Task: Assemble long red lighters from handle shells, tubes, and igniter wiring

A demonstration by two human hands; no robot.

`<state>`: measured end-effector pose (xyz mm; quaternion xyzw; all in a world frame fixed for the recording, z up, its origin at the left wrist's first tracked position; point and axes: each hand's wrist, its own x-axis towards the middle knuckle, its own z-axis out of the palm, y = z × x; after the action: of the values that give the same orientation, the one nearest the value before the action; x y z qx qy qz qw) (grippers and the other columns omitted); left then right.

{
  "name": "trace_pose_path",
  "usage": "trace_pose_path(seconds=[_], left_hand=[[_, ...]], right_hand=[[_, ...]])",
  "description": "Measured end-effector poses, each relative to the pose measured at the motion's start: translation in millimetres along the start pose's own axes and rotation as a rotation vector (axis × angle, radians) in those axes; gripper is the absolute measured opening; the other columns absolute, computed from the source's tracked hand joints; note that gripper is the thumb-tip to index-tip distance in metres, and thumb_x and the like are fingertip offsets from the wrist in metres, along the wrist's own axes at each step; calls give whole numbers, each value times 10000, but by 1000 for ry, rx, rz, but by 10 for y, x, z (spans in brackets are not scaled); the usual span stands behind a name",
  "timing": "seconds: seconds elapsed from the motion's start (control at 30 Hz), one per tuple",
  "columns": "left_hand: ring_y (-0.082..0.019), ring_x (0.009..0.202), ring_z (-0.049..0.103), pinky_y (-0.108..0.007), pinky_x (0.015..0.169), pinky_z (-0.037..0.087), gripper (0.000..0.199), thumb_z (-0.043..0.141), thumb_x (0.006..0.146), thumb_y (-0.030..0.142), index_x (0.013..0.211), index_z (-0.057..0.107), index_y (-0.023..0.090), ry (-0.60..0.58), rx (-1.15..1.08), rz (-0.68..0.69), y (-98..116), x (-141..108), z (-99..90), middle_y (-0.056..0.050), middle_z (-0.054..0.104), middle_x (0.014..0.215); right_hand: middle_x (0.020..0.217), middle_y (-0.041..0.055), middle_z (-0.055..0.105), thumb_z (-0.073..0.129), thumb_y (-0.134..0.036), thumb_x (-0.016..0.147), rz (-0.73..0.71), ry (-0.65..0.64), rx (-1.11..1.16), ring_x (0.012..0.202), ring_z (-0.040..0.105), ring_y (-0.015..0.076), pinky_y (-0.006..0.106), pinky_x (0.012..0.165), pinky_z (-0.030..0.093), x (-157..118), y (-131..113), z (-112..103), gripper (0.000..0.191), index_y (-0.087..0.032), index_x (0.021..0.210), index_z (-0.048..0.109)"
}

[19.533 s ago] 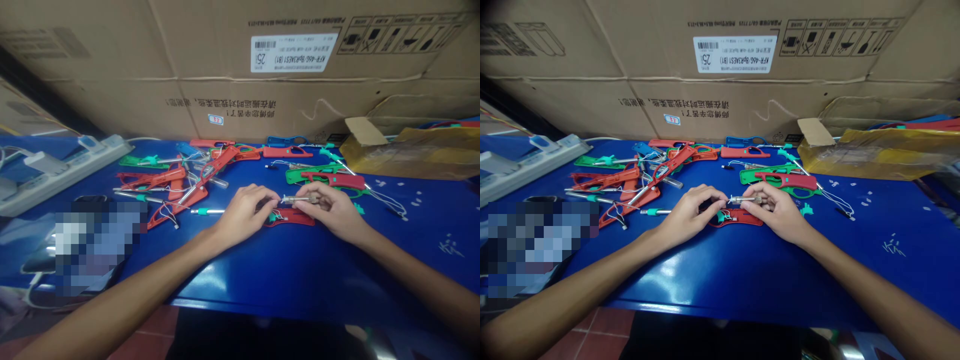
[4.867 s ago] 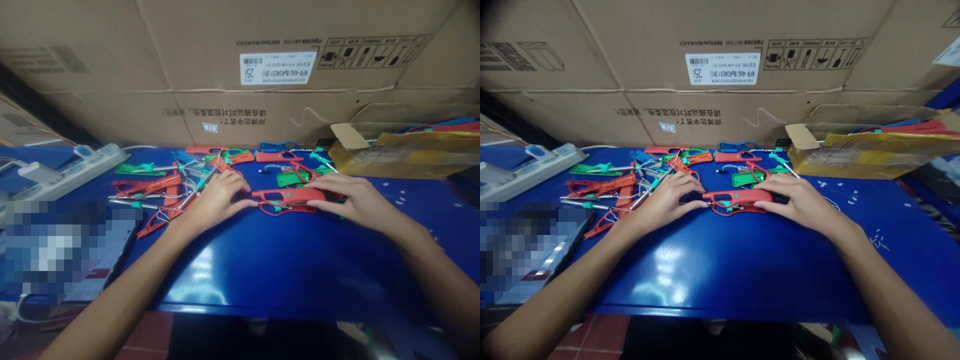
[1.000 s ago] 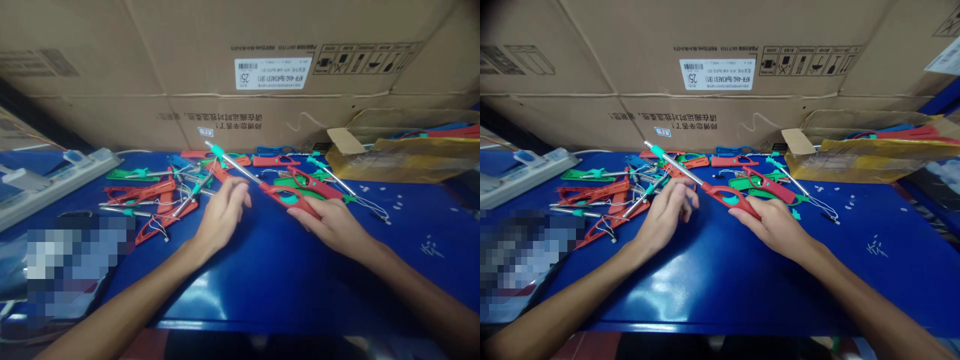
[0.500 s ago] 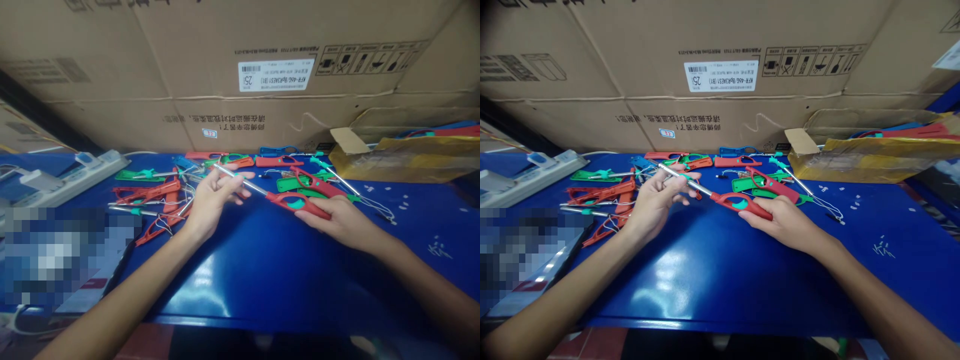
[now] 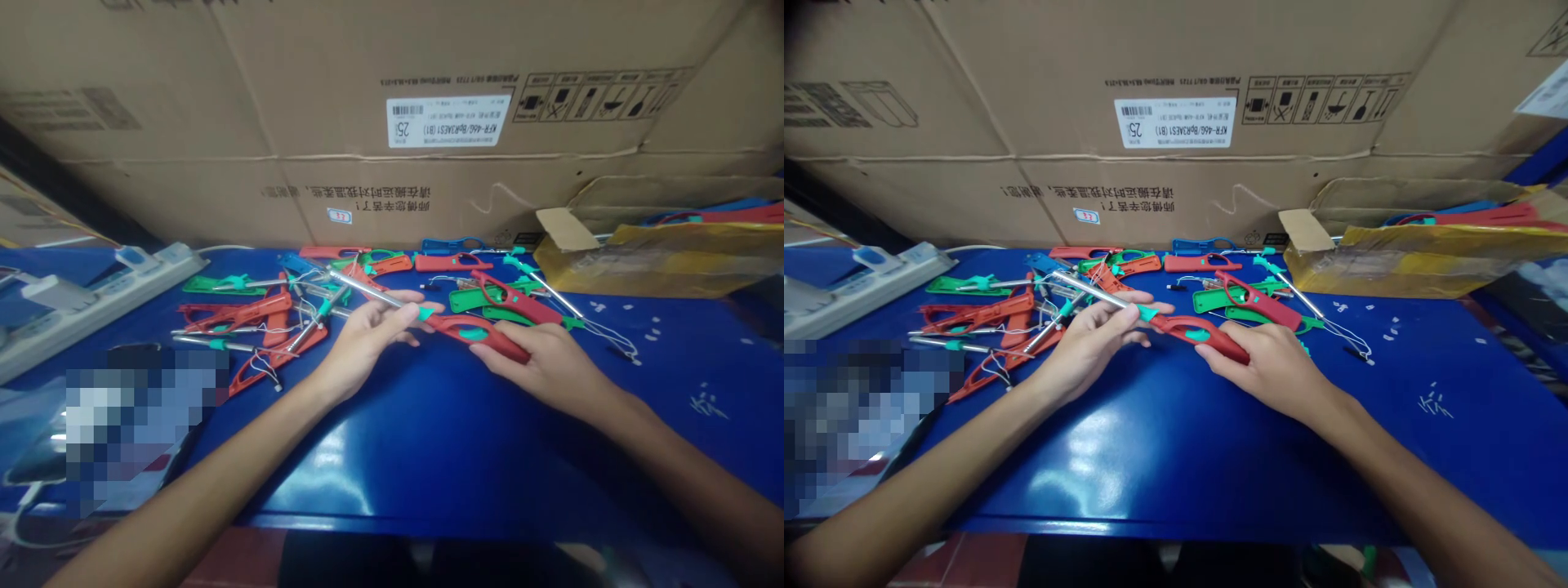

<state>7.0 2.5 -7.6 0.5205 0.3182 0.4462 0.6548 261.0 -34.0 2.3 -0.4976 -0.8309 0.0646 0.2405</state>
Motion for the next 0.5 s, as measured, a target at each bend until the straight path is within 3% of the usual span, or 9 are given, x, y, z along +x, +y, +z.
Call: trace_pose_path(seconds=[0.1,0.23,0.3,0.37,0.43,0.5], left_hand=[[-184,809,750,-299,752,589,301,771,875,380,1056,738,142,6,44,-34,-15,22,-42,-108,799,960],[-176,858,759,-278,765,591,273,767,882,337,1090,754,160,-22,79,-7,5,8,-41,-111,786,1104],[-181,871,763,-283,765,596,278,754,892,328,1117,750,164,-35,101,8,13,-7,-20,-115,778,1142],[-186,863,762,-298,770,603,265,743,897,325,1105,758,161,-48,140,21,14,-18,3,-120,777,1144],[-181,847,755,-303,771,606,239,736,898,318,1075,774,162,-69,180,34,11,-26,24,-119,777,1144],[-173,847,743,-295,757,605,202,740,892,303,1037,794,173,-81,217,58,6,-30,41,-108,778,1144]], right_hand=[[568,-29,554,527,-532,998,-32,10,-53,491,477,125,283,525,320,-1,14,9,449,-226,669,518],[606,-3,639,485,-576,1011,-38,-33,-68,539,591,169,291,523,365,-3,15,-7,450,-224,763,613],[750,24,732,488,-538,1021,-32,-65,-42,669,687,204,294,572,447,-8,-7,-26,376,-217,1020,683],[1008,48,780,494,-455,1034,-49,-107,16,869,739,220,309,699,534,-16,-43,-40,358,-237,1292,613],[1183,49,753,492,-372,1037,-80,-136,84,983,733,210,325,806,565,-25,-83,-41,356,-261,1369,556],[1238,50,732,491,-336,1039,-94,-149,140,1024,724,203,334,848,574,-31,-113,-29,333,-258,1357,555]])
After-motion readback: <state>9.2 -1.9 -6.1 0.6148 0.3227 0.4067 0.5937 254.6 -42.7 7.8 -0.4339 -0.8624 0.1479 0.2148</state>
